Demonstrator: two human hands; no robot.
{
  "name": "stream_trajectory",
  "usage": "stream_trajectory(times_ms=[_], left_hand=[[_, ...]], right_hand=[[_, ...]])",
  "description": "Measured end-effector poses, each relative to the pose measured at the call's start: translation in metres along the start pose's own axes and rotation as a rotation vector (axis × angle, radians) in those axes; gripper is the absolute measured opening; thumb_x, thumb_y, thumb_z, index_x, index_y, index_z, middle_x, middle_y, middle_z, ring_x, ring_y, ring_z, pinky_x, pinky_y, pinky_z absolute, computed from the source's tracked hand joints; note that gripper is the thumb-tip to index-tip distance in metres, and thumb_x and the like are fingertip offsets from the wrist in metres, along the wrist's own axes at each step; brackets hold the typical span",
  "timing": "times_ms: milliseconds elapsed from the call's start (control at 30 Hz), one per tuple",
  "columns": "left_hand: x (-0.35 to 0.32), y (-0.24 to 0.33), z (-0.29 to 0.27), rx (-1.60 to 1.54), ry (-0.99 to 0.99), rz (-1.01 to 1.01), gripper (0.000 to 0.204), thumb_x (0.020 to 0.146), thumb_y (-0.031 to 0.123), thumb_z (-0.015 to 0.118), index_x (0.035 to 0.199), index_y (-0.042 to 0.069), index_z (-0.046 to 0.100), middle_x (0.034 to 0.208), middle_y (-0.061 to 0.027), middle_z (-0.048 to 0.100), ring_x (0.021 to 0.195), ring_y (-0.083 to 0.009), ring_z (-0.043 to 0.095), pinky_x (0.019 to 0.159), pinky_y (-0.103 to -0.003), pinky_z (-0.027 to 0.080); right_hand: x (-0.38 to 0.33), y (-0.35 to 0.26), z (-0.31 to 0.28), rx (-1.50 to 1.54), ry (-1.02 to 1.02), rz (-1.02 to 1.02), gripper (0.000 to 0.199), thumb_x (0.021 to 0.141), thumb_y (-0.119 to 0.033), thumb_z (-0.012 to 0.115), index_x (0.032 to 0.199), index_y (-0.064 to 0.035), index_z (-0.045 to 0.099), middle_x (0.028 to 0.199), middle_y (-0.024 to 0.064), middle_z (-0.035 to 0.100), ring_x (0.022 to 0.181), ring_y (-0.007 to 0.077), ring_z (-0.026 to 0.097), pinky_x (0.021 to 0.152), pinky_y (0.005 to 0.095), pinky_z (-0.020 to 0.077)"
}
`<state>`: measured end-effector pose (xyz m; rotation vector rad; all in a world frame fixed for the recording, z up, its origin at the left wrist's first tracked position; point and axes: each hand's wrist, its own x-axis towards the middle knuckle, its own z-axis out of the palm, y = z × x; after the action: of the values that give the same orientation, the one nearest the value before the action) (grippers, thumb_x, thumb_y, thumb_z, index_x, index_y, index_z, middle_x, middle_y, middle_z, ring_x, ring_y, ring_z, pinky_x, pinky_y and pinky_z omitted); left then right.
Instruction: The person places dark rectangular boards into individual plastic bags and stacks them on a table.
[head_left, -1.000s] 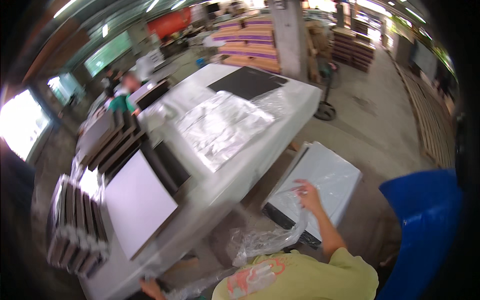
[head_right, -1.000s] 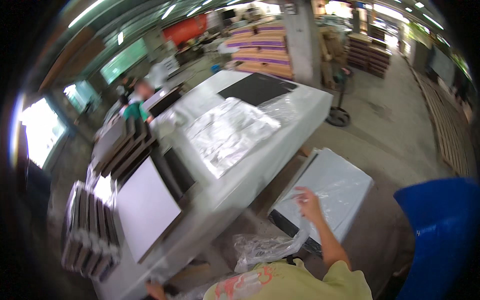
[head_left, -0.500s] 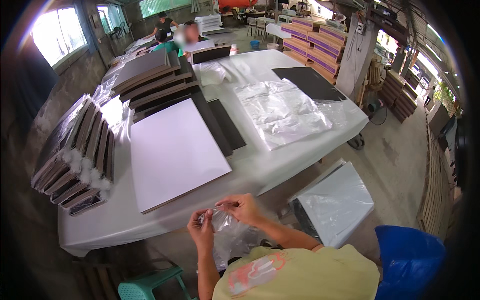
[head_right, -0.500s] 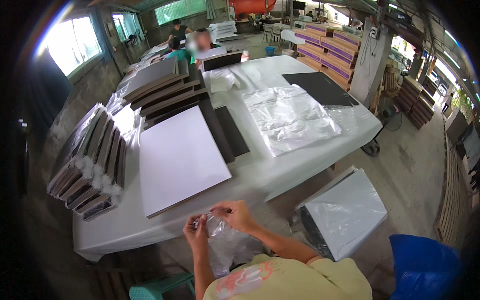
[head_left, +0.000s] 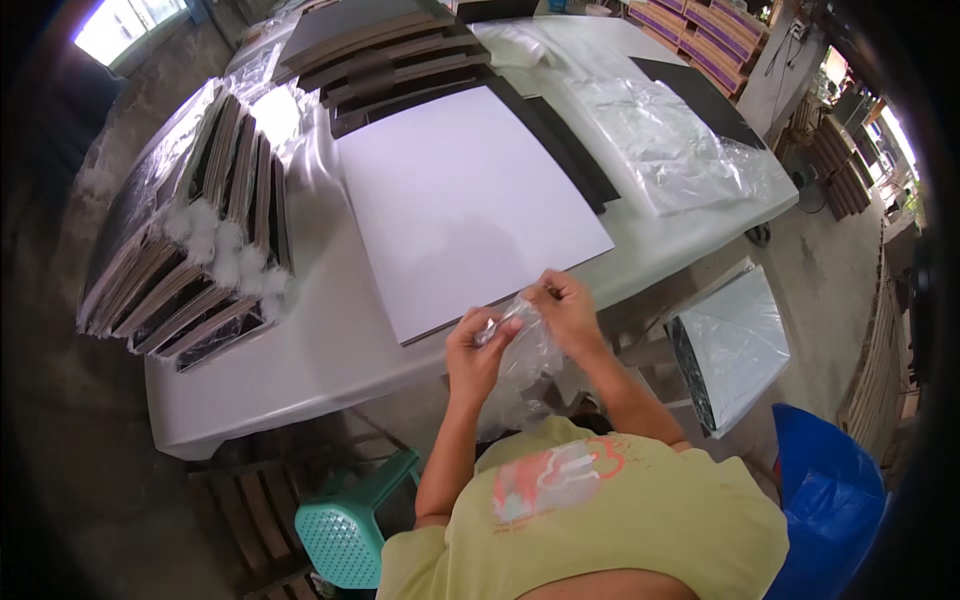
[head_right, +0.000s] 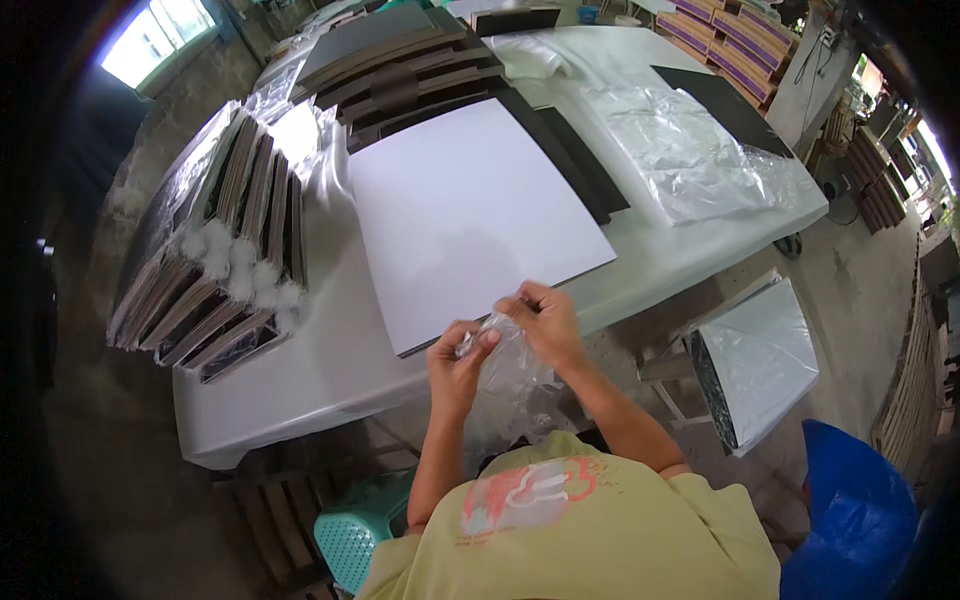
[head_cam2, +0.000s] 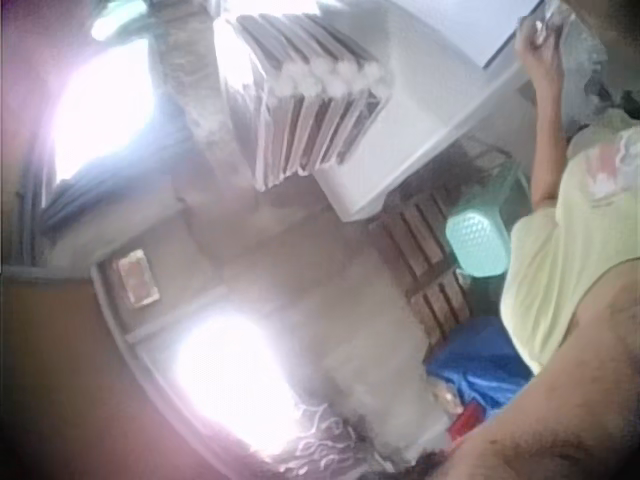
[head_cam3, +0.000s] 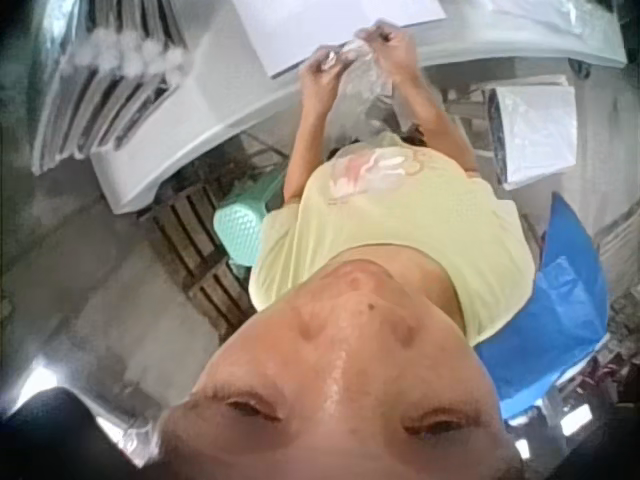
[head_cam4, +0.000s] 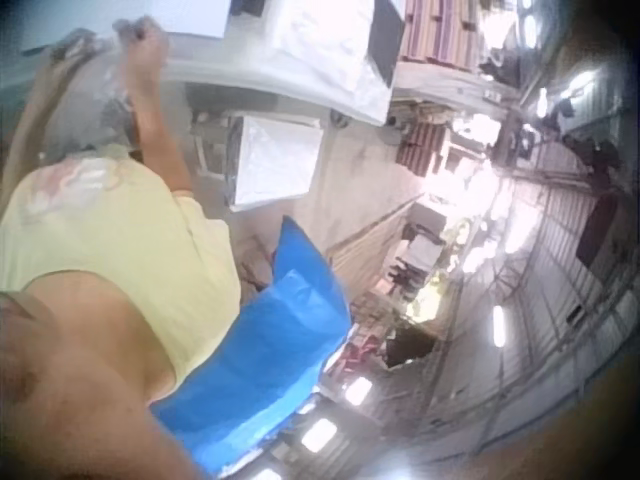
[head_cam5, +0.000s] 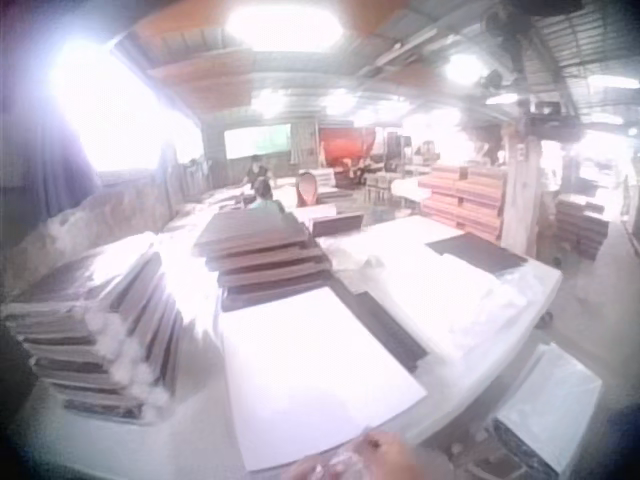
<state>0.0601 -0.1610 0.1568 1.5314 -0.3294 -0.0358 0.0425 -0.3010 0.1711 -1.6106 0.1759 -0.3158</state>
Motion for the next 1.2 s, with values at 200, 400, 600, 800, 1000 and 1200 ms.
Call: stream_trajectory(times_ms=[200,400,600,800,1000,1200], left_hand=[[0.010,0.021,-0.008,-0.161,-0.009,-0.203,0.019,0.076,0.019,0.065,0.078,0.000,0.062,0.062,0.0023,0.052,0.059,-0.0051,0.044,0.056,-0.019,0.036],[0.012,0.024,-0.002,-0.159,0.058,-0.234,0.025,0.078,0.025,0.063,0.076,0.001,0.061,0.058,0.0035,0.049,0.052,-0.0039,0.040,0.048,-0.019,0.033],[0.010,0.030,0.006,0.108,0.093,-0.149,0.030,0.080,0.029,0.060,0.067,0.002,0.057,0.051,0.0045,0.044,0.048,-0.0033,0.036,0.044,-0.019,0.029],[0.009,0.019,0.019,-0.001,0.123,0.105,0.018,0.072,0.016,0.068,0.067,0.003,0.057,0.055,0.0010,0.052,0.053,-0.0028,0.043,0.048,-0.017,0.035],[0.013,0.048,0.024,0.196,-0.127,-0.039,0.020,0.069,0.013,0.070,0.082,0.000,0.062,0.058,0.0011,0.055,0.055,-0.0037,0.044,0.049,-0.019,0.037],[-0.006,-0.012,-0.040,0.386,-0.377,-0.146,0.024,0.074,0.024,0.065,0.079,0.001,0.061,0.058,-0.0053,0.051,0.054,-0.0089,0.042,0.051,-0.026,0.037]], right_hand=[[0.004,-0.028,-0.001,0.290,-0.055,0.117,0.029,0.076,-0.007,0.061,0.103,-0.0045,0.051,0.080,0.0050,0.062,0.047,0.0036,0.043,0.044,0.0181,0.0360],[0.008,-0.044,-0.006,0.243,-0.085,0.144,0.026,0.075,-0.006,0.062,0.100,-0.0032,0.054,0.083,0.0105,0.064,0.041,0.0027,0.043,0.035,0.0166,0.0332],[0.012,-0.032,-0.013,0.214,0.022,0.001,0.014,0.074,-0.010,0.065,0.084,-0.0019,0.059,0.066,0.0055,0.062,0.038,0.0020,0.042,0.031,0.0167,0.0297],[0.017,-0.036,-0.013,0.390,0.060,-0.011,0.013,0.075,-0.009,0.064,0.083,-0.0017,0.058,0.060,0.0019,0.057,0.045,0.0026,0.047,0.037,0.0153,0.0320],[0.018,-0.052,-0.028,0.228,-0.054,-0.027,0.014,0.076,-0.008,0.062,0.088,-0.0025,0.057,0.069,0.0041,0.061,0.044,0.0011,0.043,0.037,0.0146,0.0305],[0.054,-0.056,-0.131,0.048,0.521,-0.289,0.021,0.074,-0.013,0.064,0.093,-0.0059,0.057,0.069,-0.0016,0.059,0.041,-0.0020,0.028,0.035,0.0162,0.0184]])
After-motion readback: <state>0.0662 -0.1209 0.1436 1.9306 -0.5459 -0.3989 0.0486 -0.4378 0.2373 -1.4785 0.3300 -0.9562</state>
